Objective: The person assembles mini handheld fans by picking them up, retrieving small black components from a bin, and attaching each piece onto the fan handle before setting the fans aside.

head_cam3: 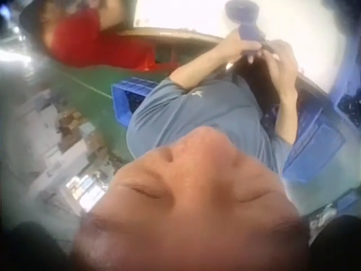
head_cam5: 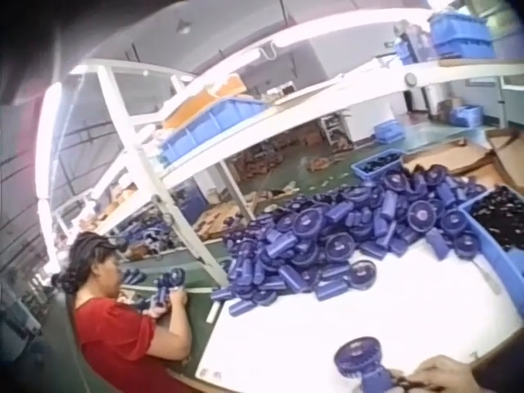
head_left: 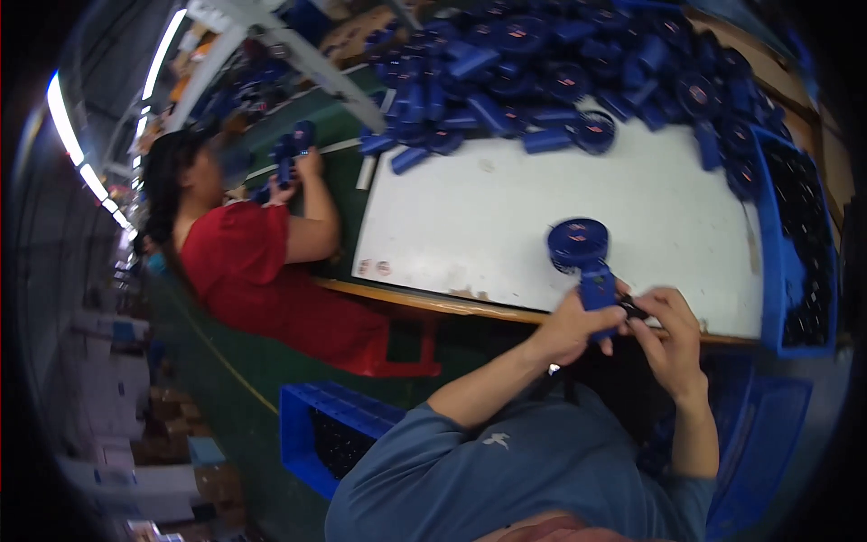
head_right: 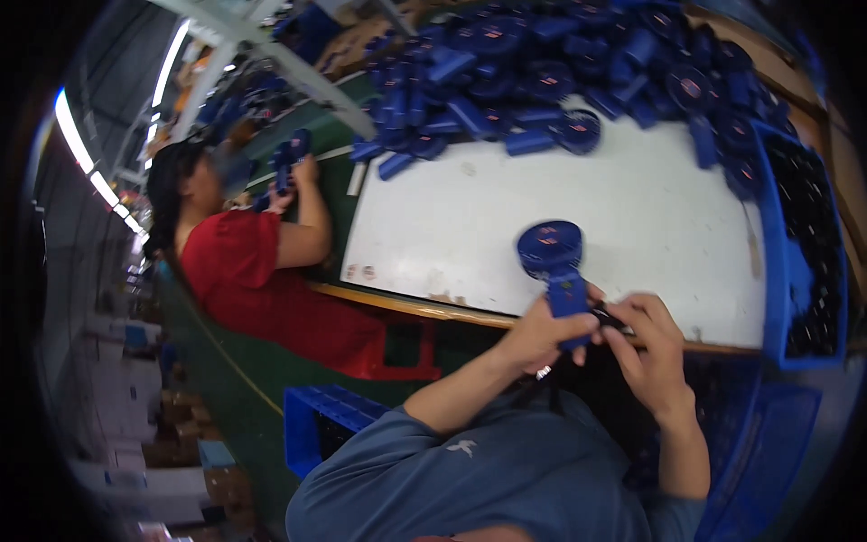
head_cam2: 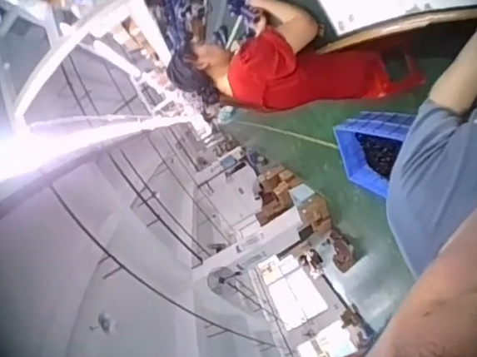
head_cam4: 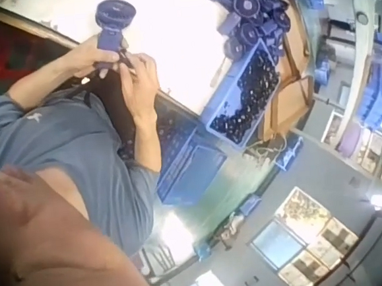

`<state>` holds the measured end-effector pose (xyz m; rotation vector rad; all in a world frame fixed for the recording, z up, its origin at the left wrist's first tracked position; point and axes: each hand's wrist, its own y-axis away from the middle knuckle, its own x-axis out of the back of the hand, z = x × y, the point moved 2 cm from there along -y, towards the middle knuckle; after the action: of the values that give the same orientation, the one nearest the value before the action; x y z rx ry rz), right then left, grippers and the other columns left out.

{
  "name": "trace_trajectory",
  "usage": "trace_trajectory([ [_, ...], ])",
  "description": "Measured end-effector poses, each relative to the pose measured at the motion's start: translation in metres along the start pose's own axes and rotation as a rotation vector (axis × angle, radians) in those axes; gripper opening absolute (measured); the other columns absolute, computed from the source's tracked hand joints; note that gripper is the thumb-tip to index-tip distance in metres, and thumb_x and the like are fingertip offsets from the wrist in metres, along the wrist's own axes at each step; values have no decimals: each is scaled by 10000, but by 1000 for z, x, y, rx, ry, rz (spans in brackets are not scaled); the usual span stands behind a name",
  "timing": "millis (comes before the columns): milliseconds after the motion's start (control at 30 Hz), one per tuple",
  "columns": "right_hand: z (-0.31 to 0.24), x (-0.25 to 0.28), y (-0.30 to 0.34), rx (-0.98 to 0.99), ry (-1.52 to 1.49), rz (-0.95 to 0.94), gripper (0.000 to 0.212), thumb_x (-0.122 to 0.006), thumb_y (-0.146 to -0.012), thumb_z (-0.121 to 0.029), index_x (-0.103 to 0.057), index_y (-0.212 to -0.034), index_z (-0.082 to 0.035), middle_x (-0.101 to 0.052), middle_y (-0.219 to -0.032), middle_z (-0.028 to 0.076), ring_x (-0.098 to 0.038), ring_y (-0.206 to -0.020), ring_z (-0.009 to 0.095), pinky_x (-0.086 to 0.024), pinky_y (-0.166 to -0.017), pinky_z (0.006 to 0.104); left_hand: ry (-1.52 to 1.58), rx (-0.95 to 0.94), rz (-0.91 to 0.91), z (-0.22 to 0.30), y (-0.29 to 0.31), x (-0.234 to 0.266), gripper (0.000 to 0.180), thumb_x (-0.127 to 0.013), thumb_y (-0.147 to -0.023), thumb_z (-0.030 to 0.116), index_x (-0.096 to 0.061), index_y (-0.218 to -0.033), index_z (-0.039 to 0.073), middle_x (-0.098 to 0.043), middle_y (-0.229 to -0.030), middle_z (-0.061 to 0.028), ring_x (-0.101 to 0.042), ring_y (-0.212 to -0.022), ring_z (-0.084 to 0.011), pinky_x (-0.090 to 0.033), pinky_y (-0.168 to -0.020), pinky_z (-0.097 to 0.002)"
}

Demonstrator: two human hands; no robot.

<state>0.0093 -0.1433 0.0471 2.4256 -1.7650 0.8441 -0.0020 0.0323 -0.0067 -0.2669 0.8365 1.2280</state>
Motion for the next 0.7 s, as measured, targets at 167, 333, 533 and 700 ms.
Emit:
trace_trajectory([
  [167,-12,4,-34,180,-29,-108,235,-702,-811,3,-659,-1041,9,-593,-1032,152,-625,-908,297,-517,-795,354,-49,94,-98,8,14,-3,377,-730,-872,130,-540,-1177,18,-633,-940,-112,-663,-822,-196,-611,-520,-296],
  [333,-9,-4,-44,262,150,-249,328,-730,-803,-68,-660,-1121,-31,-560,-1093,143,-589,-971,302,-509,-825,369,55,138,-294,-5,12,2,539,-547,-965,506,-501,-1241,45,-615,-960,-133,-653,-841,-212,-623,-596,-377],
  [533,-11,-21,-15,198,313,-208,573,-760,-739,-185,-562,-1257,-41,-528,-1150,175,-510,-1089,357,-462,-921,446,169,13,171,-9,4,-12,482,-383,-1025,450,-530,-1257,54,-592,-1242,-119,-574,-1170,-223,-455,-1013,-371],
  [700,17,-38,13,114,222,192,655,-763,-721,-165,-462,-1272,20,-506,-1222,245,-533,-1081,411,-450,-943,466,-998,-366,-71,3,-9,-40,604,-575,-949,297,-393,-1360,-107,-505,-1320,-282,-521,-1204,-388,-396,-1037,-425],
])
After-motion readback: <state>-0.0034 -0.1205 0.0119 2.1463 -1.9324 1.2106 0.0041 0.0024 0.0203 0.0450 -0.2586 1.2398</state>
